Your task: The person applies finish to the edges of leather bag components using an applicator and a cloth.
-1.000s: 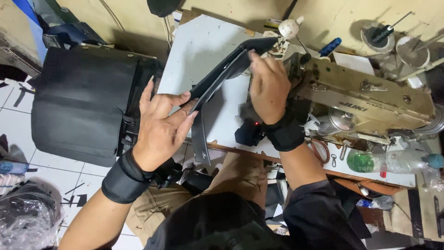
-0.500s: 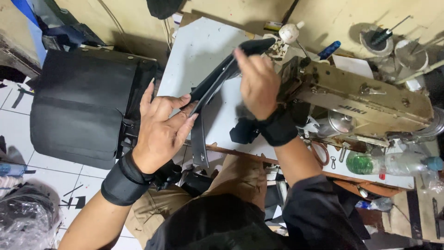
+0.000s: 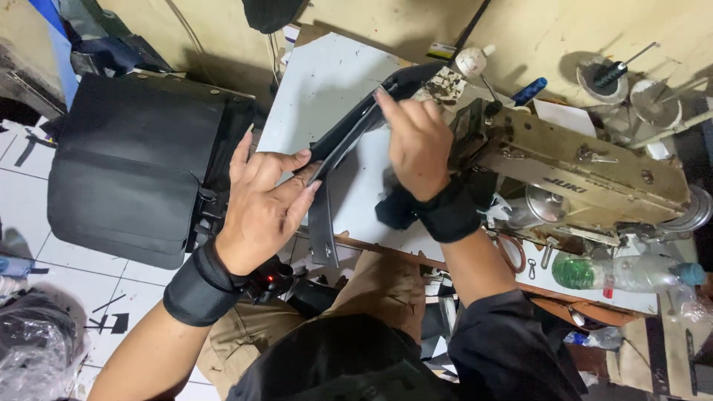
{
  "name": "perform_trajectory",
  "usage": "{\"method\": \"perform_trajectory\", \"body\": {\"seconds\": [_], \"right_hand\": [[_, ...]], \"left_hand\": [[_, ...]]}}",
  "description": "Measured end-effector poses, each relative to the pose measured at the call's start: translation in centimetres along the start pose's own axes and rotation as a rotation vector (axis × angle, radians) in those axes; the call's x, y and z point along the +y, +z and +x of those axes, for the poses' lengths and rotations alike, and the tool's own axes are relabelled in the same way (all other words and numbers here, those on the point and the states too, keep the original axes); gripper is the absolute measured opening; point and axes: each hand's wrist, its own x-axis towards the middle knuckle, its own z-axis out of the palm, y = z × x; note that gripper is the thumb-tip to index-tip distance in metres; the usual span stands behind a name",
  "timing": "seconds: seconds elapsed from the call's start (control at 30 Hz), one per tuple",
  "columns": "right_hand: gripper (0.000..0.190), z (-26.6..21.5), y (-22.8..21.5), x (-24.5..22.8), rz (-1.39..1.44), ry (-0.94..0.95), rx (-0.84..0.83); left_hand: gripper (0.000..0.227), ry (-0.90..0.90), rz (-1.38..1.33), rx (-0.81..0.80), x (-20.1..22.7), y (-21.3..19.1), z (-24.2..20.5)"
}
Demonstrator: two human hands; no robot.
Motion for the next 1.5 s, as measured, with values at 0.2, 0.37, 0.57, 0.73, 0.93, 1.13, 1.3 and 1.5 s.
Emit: {"method": "perform_trajectory", "body": {"seconds": [0.2, 0.37, 0.57, 0.73, 0.93, 1.13, 1.3, 1.5], "right_hand": [[0.039, 0.5, -0.7, 1.2, -0.083, -0.007, -0.023], [0.037, 0.4, -0.7, 1.6, -0.100, 0.062, -0.043], [0.036, -0.6, -0.2, 3.1, -0.131, -0.046, -0.071], [0.029, -0.2, -0.6, 2.4, -0.074, -0.105, -0.062], [0.033, -0.5, -0.7, 3.5, -0.104, -0.046, -0.079], [0.036, -0.3, -0.7, 3.3, -0.108, -0.045, -0.083], [0.038, 0.1, -0.7, 3.0, -0.113, -0.047, -0.107], [0.033, -0.4, -0.7, 3.1, -0.126, 0.009, -0.104]], "left_hand": [[0.024, 0.026, -0.013, 0.009, -0.2, 0.4, 0.1], [0.027, 0.015, -0.012, 0.011, 0.1, 0.2, 0.1], [0.026, 0.008, -0.010, 0.016, 0.0, 0.0, 0.1], [0.025, 0.032, -0.016, 0.030, -0.5, 0.3, -0.1], [0.020, 0.104, -0.015, 0.051, -1.1, 0.7, -0.1], [0.031, 0.104, 0.043, -0.012, -0.6, -0.6, 0.3], [0.033, 0.177, 0.116, -0.058, -0.8, -1.1, 1.1], [0.034, 0.190, 0.102, -0.070, -0.4, -2.2, 1.3]]}}
